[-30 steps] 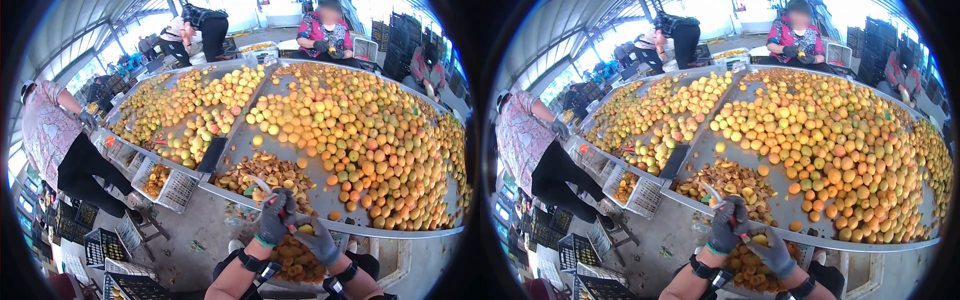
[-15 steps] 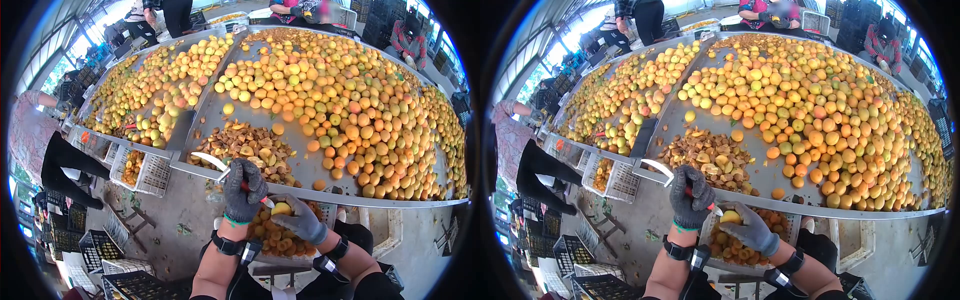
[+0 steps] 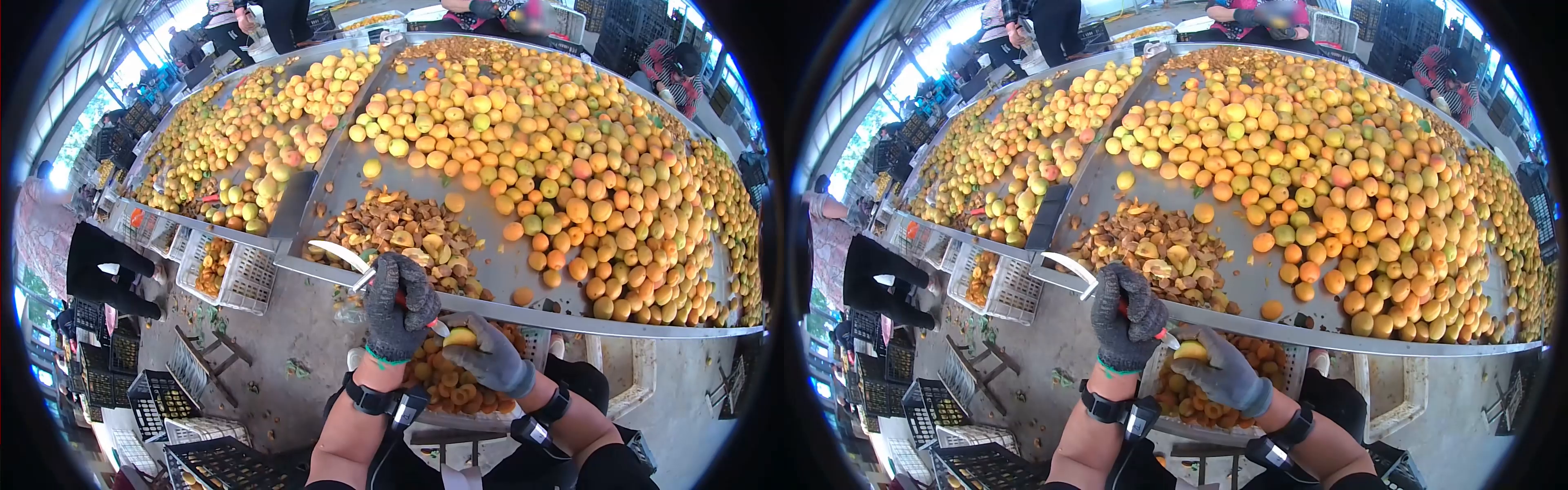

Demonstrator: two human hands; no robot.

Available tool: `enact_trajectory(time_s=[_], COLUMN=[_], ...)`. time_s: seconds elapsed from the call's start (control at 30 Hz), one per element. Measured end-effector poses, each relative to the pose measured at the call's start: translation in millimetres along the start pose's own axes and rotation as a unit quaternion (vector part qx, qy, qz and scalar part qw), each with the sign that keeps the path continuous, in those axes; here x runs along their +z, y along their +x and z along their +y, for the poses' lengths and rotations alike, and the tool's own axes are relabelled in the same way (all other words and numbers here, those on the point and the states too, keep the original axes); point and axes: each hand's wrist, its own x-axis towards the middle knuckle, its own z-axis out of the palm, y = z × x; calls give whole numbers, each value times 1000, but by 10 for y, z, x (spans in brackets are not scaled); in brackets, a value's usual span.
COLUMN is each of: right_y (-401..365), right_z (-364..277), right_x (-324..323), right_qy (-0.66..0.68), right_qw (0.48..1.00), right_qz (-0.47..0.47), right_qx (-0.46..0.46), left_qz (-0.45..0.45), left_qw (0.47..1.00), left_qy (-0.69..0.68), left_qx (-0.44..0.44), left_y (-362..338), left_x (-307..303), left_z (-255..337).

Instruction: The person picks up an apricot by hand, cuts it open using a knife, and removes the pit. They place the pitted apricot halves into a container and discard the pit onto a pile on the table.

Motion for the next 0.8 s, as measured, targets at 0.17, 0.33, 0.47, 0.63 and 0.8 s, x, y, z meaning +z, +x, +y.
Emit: enact_trajectory(time_s=[0.17, 0.33, 0.47, 0.63, 0.8], right_y=[7, 15, 12, -45, -33], right_z=[-66, 59, 95, 3, 61], right_x=[57, 97, 135, 177, 150], right_qy=[-130, -167, -154, 45, 203], right_qw=[989, 978, 978, 997, 972], right_qz=[30, 51, 67, 58, 60], right_qx=[-61, -112, -121, 34, 100], left_qz=[9, 8, -21, -17, 14], left_qw=[999, 999, 996, 999, 994], left_qy=[18, 27, 80, 25, 111], left_qx=[38, 43, 47, 21, 8], left_y=[-9, -23, -22, -4, -11], left_x=[73, 87, 16, 5, 56], left_z=[18, 19, -14, -46, -118])
